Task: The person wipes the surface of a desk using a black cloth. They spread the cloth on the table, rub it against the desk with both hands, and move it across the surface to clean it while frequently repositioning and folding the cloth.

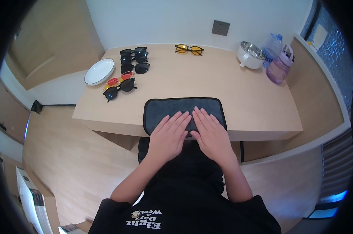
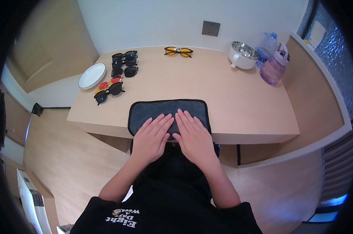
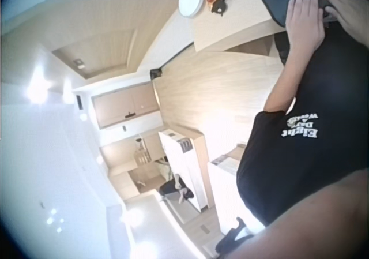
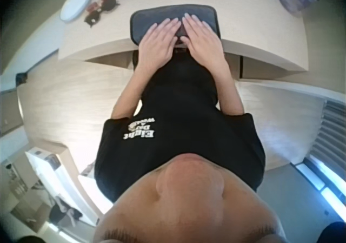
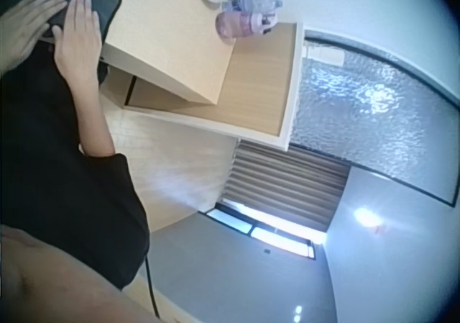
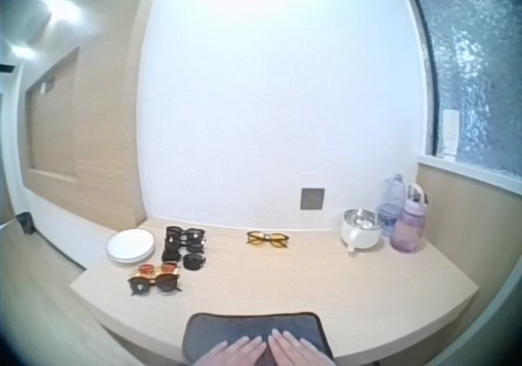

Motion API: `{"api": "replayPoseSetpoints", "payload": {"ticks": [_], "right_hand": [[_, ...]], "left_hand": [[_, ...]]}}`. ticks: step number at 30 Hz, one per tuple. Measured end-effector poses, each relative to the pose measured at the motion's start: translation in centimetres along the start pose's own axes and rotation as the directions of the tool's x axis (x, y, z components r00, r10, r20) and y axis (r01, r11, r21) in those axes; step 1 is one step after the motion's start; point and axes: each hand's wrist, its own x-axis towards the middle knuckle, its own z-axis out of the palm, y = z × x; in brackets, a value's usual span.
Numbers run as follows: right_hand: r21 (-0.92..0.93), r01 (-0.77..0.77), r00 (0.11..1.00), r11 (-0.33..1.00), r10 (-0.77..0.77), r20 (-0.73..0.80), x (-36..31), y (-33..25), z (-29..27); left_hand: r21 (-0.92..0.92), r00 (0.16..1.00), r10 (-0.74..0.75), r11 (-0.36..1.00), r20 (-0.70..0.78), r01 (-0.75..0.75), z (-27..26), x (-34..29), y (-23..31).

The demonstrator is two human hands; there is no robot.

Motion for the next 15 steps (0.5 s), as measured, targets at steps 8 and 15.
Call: {"api": "replayPoseSetpoints", "payload": {"ticks": [8, 15], "right_hand": [[-0.035, 0.045, 0.999, 0.998, -0.045, 0.003, 2.7, 2.5, 1.8], [-0.020, 0.014, 0.993, 1.000, -0.011, 0.122, 5.7, 5.1, 2.6]], "left_hand": [[-0.012, 0.994, 0.040, 0.999, 0.105, -0.039, 0.8, 3.3, -2.7], [-0.010, 0.968, 0.074, 0.997, 0.242, -0.073, 2.3, 6.8, -5.5]]}}
